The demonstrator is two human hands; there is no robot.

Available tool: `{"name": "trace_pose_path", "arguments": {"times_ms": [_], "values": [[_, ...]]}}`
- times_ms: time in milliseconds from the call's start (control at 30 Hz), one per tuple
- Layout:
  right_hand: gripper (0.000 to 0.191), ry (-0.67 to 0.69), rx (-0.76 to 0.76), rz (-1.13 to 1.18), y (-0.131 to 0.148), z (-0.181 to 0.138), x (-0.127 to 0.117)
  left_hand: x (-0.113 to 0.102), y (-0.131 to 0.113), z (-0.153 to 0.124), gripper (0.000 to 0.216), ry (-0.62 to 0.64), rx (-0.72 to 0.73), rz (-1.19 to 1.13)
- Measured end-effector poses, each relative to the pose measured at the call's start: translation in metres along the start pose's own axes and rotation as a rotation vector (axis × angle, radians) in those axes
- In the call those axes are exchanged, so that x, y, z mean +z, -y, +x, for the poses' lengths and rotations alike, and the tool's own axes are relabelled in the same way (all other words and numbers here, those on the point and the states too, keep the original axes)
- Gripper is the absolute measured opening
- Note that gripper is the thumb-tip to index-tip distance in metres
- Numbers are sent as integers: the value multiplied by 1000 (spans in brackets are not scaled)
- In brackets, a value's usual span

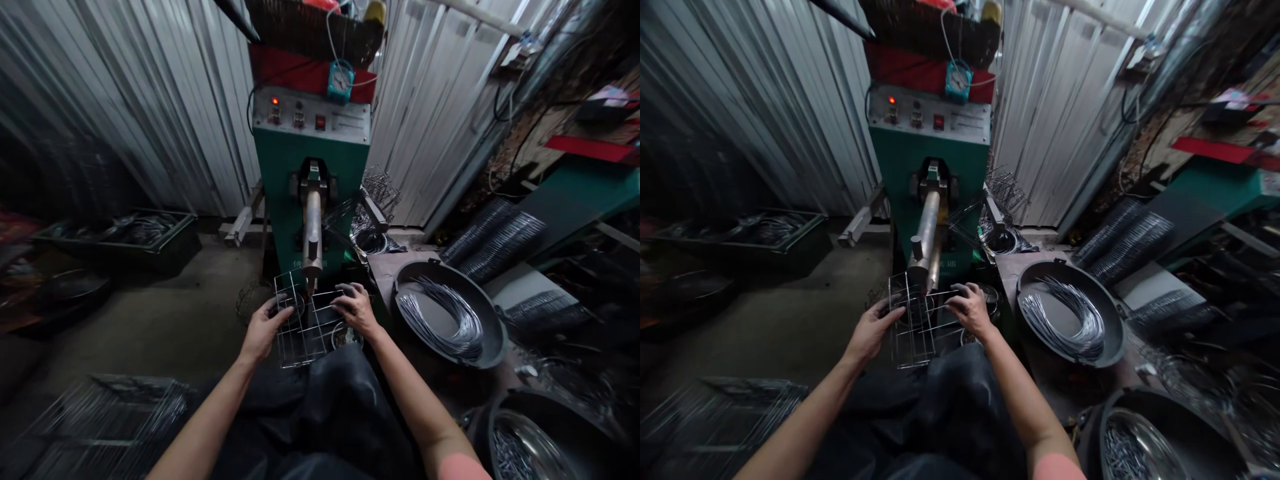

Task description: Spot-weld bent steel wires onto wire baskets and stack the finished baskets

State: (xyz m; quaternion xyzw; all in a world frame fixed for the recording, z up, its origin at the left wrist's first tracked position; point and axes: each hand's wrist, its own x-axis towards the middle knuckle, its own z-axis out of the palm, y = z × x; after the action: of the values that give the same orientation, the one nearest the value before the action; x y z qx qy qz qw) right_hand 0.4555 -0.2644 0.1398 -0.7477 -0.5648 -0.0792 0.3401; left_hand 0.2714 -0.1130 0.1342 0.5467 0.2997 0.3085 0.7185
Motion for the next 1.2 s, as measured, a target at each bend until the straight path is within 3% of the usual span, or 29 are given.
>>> {"name": "trace_pose_path", "arguments": {"times_ms": [333, 1200], "values": [[9, 14, 15, 56, -7, 6, 9, 3, -3, 6, 56, -80, -23, -49], [6, -1, 18, 80, -14, 31, 17, 4, -8, 31, 59, -78, -97, -126]]}}
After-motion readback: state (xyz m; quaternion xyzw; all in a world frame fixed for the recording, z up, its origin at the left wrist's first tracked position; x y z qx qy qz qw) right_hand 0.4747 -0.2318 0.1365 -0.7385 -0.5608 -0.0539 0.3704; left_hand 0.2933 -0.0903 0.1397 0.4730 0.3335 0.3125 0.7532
